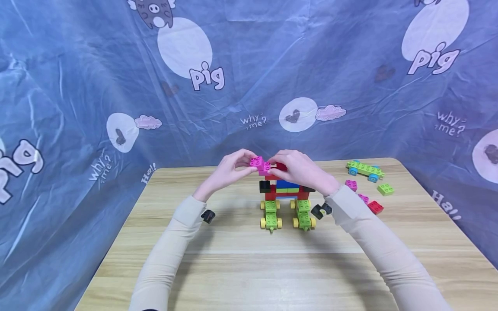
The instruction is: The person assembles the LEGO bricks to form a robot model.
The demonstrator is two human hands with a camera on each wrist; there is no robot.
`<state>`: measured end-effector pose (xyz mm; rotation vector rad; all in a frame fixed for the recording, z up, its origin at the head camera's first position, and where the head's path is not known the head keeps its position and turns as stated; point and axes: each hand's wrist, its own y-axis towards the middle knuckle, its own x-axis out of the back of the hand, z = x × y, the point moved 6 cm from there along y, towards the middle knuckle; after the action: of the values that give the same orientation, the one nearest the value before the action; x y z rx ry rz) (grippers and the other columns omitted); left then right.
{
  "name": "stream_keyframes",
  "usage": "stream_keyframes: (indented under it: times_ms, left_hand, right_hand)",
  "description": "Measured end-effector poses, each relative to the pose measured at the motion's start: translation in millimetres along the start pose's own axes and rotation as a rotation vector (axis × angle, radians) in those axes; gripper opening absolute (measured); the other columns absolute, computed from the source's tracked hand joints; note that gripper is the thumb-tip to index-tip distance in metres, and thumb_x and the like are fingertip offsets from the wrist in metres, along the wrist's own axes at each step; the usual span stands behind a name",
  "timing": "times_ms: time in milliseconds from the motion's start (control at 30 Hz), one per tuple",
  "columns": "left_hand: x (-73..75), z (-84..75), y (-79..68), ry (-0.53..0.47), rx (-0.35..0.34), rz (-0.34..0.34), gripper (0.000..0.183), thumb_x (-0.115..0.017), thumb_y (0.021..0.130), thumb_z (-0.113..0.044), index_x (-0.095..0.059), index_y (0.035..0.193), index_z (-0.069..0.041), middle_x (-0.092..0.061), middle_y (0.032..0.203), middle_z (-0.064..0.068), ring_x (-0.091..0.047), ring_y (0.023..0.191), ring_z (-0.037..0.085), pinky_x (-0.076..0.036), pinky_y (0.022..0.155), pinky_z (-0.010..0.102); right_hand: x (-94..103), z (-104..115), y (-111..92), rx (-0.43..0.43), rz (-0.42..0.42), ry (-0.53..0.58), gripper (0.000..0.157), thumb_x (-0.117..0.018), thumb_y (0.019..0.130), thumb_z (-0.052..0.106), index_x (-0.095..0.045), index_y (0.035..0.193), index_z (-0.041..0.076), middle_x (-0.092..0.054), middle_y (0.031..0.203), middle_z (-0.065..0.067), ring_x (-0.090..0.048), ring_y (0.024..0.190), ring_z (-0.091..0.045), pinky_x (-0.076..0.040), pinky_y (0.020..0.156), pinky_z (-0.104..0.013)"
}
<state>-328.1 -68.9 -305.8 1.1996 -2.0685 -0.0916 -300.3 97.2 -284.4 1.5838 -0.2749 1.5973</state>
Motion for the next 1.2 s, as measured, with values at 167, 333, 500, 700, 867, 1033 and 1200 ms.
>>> stream_keyframes:
  times_ms: [167, 333, 500, 700, 867, 1033, 1200]
  left_hand:
    - [1.6, -0.1, 1.1, 0.002, -0.015, -0.015, 0.03, -0.069, 0.085, -0.017, -0.061, 0.112, -0.007, -0.066, 0.108, 0.008, -0.065, 0.095, 0.016, -0.054, 0.091, 0.027]
    - [1.8, 0.1, 1.4, 0.006, -0.015, -0.023, 0.03, -0.07, 0.084, -0.019, -0.063, 0.112, -0.009, -0.066, 0.109, 0.006, -0.065, 0.094, 0.015, -0.054, 0.091, 0.024]
    - [1.8, -2.3, 2.5, 0.02, -0.042, -0.031, 0.031, -0.07, 0.084, -0.017, -0.063, 0.113, -0.009, -0.065, 0.108, 0.006, -0.064, 0.095, 0.016, -0.054, 0.092, 0.03]
    - [2.2, -5.3, 4.1, 0.075, -0.07, -0.039, 0.03, -0.07, 0.084, -0.02, -0.065, 0.113, -0.012, -0.065, 0.105, 0.003, -0.062, 0.093, 0.013, -0.054, 0.091, 0.029]
    - [2.1, -3.2, 3.8, 0.086, -0.053, -0.039, 0.03, -0.069, 0.085, -0.024, -0.065, 0.113, -0.014, -0.066, 0.103, 0.002, -0.063, 0.091, 0.012, -0.054, 0.091, 0.025]
    - [0.8, -5.1, 1.8, 0.093, -0.029, -0.049, 0.03, -0.068, 0.085, -0.019, -0.064, 0.114, -0.012, -0.065, 0.104, 0.003, -0.063, 0.092, 0.013, -0.053, 0.092, 0.024]
    - [0.3, -23.6, -4.6, 0.084, -0.029, -0.05, 0.03, -0.067, 0.085, -0.009, -0.062, 0.114, -0.003, -0.064, 0.105, 0.011, -0.063, 0.094, 0.02, -0.053, 0.095, 0.031]
  right_hand:
    - [0.0, 0, 1, 0.0, 0.002, 0.002, 0.03, -0.067, 0.086, 0.032, -0.07, 0.106, 0.01, -0.071, 0.099, -0.006, -0.067, 0.087, -0.019, -0.058, 0.075, -0.033]
    - [0.5, 0, 1, -0.002, 0.006, 0.001, 0.03, -0.067, 0.086, 0.032, -0.069, 0.107, 0.01, -0.071, 0.1, -0.006, -0.067, 0.088, -0.019, -0.059, 0.077, -0.033]
    - [0.8, -1, 1, -0.002, 0.006, 0.0, 0.03, -0.067, 0.086, 0.032, -0.069, 0.107, 0.01, -0.071, 0.101, -0.006, -0.067, 0.089, -0.021, -0.058, 0.077, -0.034]
    - [0.9, -1, 1, 0.001, 0.002, 0.005, 0.03, -0.066, 0.087, 0.031, -0.069, 0.107, 0.009, -0.071, 0.101, -0.006, -0.067, 0.089, -0.021, -0.058, 0.077, -0.034]
    - [0.1, -1, 1, -0.005, 0.011, 0.004, 0.03, -0.066, 0.087, 0.032, -0.069, 0.107, 0.01, -0.071, 0.101, -0.006, -0.067, 0.089, -0.02, -0.058, 0.078, -0.034]
    - [-0.6, -2, 0, -0.006, 0.01, 0.006, 0.031, -0.066, 0.087, 0.033, -0.069, 0.107, 0.01, -0.071, 0.101, -0.006, -0.067, 0.089, -0.02, -0.058, 0.078, -0.034]
    - [-0.8, -2, 0, -0.01, 0.006, 0.004, 0.031, -0.066, 0.087, 0.033, -0.069, 0.107, 0.01, -0.071, 0.101, -0.006, -0.067, 0.089, -0.02, -0.058, 0.078, -0.034]
